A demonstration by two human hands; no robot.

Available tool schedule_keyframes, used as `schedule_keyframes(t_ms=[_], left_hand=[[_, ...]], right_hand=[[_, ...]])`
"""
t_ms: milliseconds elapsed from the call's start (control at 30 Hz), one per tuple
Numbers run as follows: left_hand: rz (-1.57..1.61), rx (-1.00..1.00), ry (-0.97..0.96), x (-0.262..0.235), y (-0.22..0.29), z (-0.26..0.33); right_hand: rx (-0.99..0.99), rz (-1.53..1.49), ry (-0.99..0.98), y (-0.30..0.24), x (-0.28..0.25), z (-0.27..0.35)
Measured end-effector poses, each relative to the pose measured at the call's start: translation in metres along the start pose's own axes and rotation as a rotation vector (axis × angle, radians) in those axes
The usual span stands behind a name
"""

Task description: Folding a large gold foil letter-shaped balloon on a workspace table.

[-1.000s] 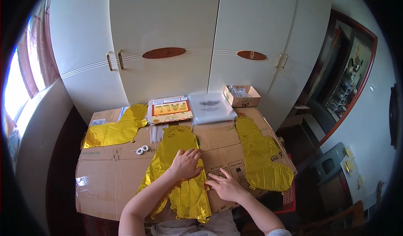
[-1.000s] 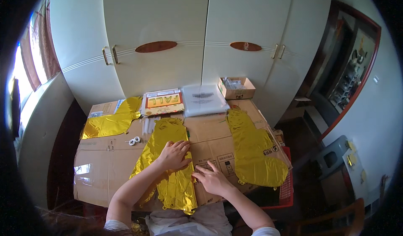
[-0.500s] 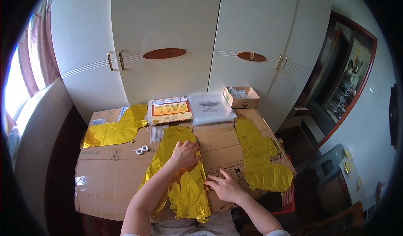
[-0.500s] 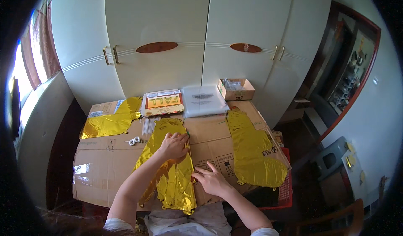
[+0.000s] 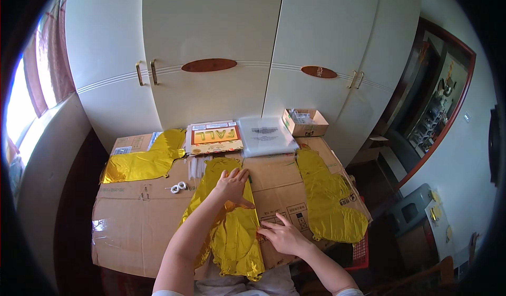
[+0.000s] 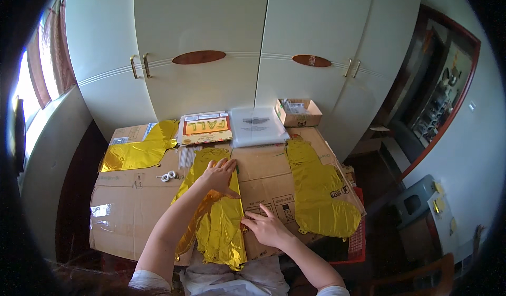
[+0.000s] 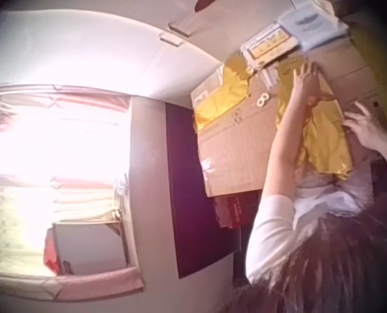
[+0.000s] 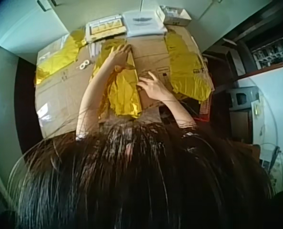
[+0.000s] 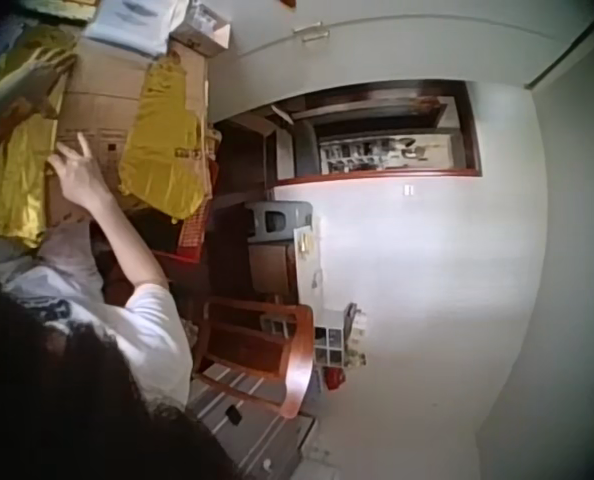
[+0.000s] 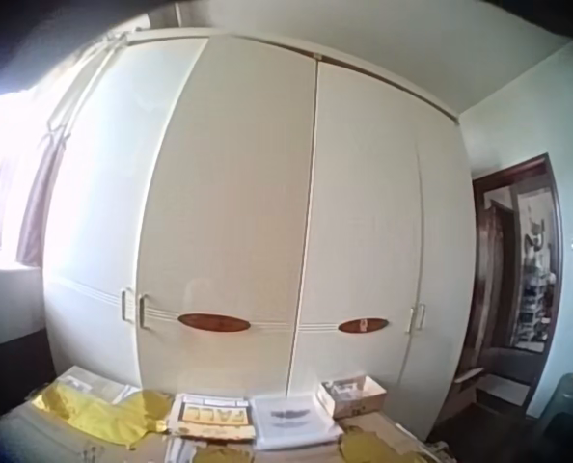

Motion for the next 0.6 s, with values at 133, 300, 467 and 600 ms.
schedule_keyframes(t_ms=[133,300,467,600], left_hand=[[0.022,0.005,-0.011,0.0,0.001,-0.001],[0.062,0.01,0.005,0.009,-0.003,-0.002],[0.07,0.005,-0.001,0.012,-0.005,-0.003],[0.071,0.005,-0.004,0.012,-0.007,-0.002]], right_hand=[[-0.02,0.004,0.006,0.0,-0.004,-0.001],[-0.017,-0.156,0.092,0.011,-0.004,-0.003],[0.116,-0.226,0.314,0.071,0.014,-0.046],[0.175,-0.116,0.355,0.099,0.021,-0.097]])
Point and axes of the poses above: each hand's wrist, its own z-axis away from the middle knuckle, its own x-axis out of the palm, y = z × x, the point moved 1 cm from there along -z, towards the middle knuckle, and after that the axes turned 1 degree about -z, right-handed, at the moved point
